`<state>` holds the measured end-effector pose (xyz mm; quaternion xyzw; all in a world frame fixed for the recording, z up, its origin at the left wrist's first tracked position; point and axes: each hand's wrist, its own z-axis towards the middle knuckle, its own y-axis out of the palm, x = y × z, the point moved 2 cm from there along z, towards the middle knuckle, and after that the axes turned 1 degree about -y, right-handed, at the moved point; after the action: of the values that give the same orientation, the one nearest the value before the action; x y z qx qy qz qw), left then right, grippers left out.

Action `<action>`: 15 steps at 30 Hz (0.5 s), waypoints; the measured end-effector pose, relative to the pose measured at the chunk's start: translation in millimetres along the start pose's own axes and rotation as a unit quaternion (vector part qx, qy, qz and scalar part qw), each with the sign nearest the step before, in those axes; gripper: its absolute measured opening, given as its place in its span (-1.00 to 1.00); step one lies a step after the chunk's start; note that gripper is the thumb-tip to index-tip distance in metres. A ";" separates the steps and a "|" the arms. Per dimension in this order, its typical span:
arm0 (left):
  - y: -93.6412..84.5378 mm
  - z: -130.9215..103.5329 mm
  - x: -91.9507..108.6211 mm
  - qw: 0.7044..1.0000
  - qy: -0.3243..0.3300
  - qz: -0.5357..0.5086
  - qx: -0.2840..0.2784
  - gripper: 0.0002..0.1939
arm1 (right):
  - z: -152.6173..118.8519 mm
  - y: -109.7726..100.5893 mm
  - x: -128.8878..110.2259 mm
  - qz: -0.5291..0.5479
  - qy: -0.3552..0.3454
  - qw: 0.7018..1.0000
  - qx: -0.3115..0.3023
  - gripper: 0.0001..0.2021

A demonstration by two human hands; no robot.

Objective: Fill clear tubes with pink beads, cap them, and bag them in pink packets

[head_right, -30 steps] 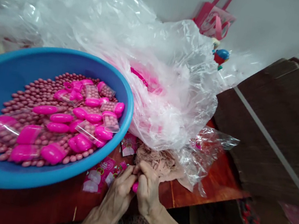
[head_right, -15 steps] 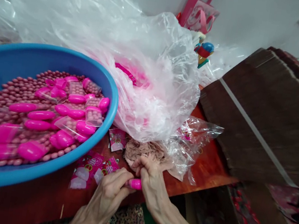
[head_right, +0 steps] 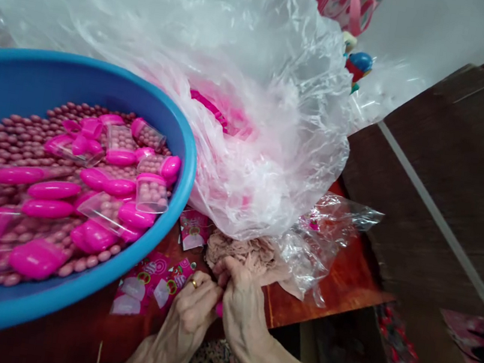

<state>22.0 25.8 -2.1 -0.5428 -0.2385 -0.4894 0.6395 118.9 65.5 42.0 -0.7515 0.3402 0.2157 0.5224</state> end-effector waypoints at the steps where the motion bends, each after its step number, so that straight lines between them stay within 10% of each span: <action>1: -1.1 -2.3 0.0 1.000 -0.001 0.001 -0.001 -0.72 | -0.9 0.4 -0.1 -0.001 -0.001 1.000 0.000 -0.79; 15: -4.7 -1.8 1.1 0.999 -0.005 -0.015 -0.029 -0.67 | -1.5 5.0 -10.5 0.018 -0.013 0.999 0.031 -0.82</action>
<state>17.8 24.1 0.5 -0.5597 -0.2356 -0.5033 0.6147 108.1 66.1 46.4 -0.7257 0.3535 0.2245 0.5459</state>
